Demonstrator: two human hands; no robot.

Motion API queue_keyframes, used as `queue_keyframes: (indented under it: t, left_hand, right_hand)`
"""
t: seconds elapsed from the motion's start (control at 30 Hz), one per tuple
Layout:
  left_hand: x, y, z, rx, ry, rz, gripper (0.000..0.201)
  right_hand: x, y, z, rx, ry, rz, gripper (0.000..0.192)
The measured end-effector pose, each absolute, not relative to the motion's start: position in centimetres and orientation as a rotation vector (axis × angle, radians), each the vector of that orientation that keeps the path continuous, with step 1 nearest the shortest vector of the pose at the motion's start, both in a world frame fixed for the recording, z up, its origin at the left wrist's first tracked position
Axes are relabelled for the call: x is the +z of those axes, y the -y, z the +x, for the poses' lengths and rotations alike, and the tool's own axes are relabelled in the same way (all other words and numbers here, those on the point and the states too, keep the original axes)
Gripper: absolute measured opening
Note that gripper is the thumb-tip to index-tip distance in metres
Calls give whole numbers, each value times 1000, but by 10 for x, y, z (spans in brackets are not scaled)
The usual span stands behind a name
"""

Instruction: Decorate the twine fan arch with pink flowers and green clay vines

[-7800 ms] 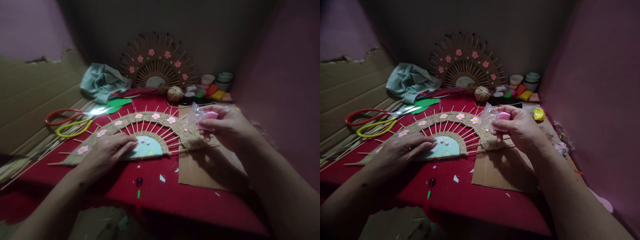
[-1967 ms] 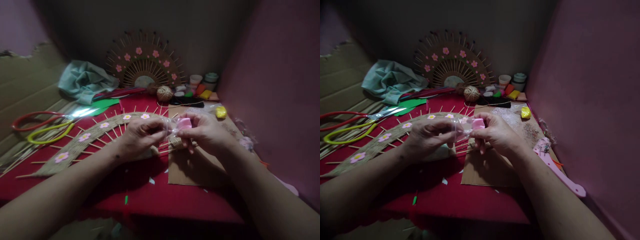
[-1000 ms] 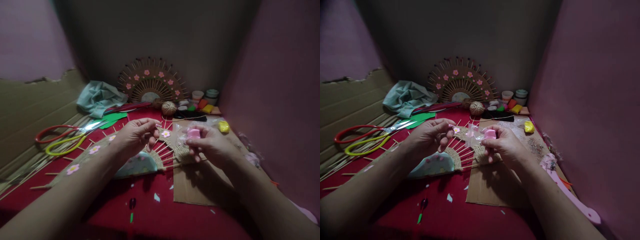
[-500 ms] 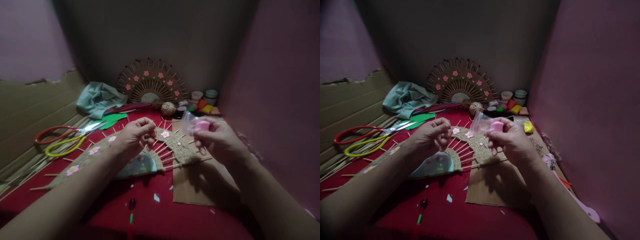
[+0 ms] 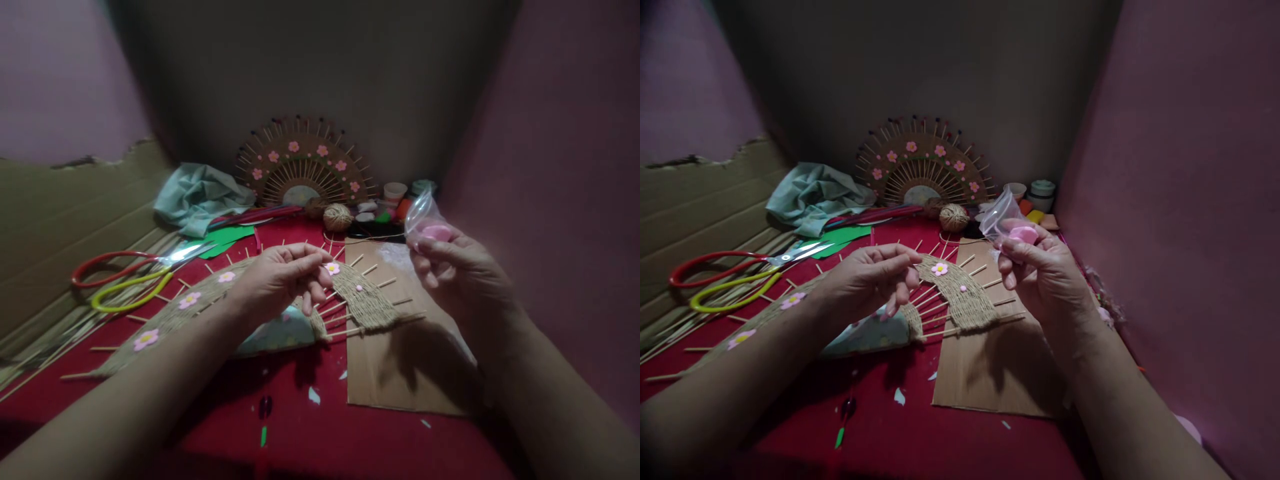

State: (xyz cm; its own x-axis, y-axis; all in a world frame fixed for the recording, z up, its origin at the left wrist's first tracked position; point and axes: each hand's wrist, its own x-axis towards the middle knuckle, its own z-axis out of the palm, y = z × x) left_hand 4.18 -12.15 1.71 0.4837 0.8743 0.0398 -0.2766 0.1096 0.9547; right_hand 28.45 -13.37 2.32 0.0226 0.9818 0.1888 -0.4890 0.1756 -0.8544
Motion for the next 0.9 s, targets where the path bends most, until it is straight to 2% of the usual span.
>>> queue_keyframes:
  t: [0.3, 0.47, 0.9]
  left_hand:
    - [13, 119, 41, 1024, -638, 1065, 3]
    - [15, 122, 43, 1013, -619, 979, 15]
    - [14, 122, 43, 961, -635, 1005, 9]
  right_hand:
    - [21, 133, 283, 1315, 905, -673, 17]
    - [20, 132, 283, 1319, 906, -679, 18]
    - [20, 132, 282, 1320, 915, -684, 17]
